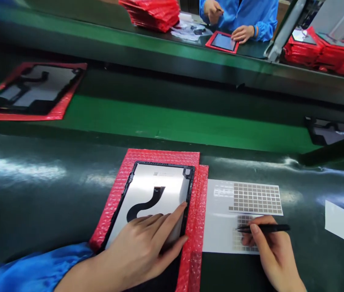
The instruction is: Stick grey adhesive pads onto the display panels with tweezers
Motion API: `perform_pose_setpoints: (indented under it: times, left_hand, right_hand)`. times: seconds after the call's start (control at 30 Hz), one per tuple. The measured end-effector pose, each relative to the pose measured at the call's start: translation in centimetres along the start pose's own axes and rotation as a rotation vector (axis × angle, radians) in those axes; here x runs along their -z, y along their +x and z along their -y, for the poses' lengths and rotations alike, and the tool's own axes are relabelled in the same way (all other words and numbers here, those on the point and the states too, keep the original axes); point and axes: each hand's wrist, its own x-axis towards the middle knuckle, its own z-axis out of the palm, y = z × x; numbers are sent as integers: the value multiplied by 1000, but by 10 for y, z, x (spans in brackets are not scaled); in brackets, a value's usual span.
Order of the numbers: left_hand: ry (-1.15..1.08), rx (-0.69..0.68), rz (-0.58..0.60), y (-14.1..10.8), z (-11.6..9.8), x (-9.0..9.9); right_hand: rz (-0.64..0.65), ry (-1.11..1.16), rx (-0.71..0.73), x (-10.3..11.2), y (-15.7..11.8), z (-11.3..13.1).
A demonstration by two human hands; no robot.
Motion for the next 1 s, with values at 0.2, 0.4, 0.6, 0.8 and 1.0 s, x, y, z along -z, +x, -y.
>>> perform_pose_setpoints:
  times: [0.2, 0.4, 0.6, 0.8, 1.0]
  left_hand:
    - [-7, -2, 15, 1, -2, 2]
    - [-3, 4, 68, -4, -4, -2]
    - [-90, 1, 274, 2, 0, 20]
    - [37, -181, 418, -16, 8, 40]
    - [135, -132, 409, -46, -8, 8]
  right_hand:
    - [102, -50, 11, -2, 8, -1]
    - [113, -64, -27, -1, 7, 2]
    - [101, 26, -87, -4, 13, 9]
    - [76, 88, -138, -4, 19, 13]
    - [78, 240, -115, 0, 29, 29]
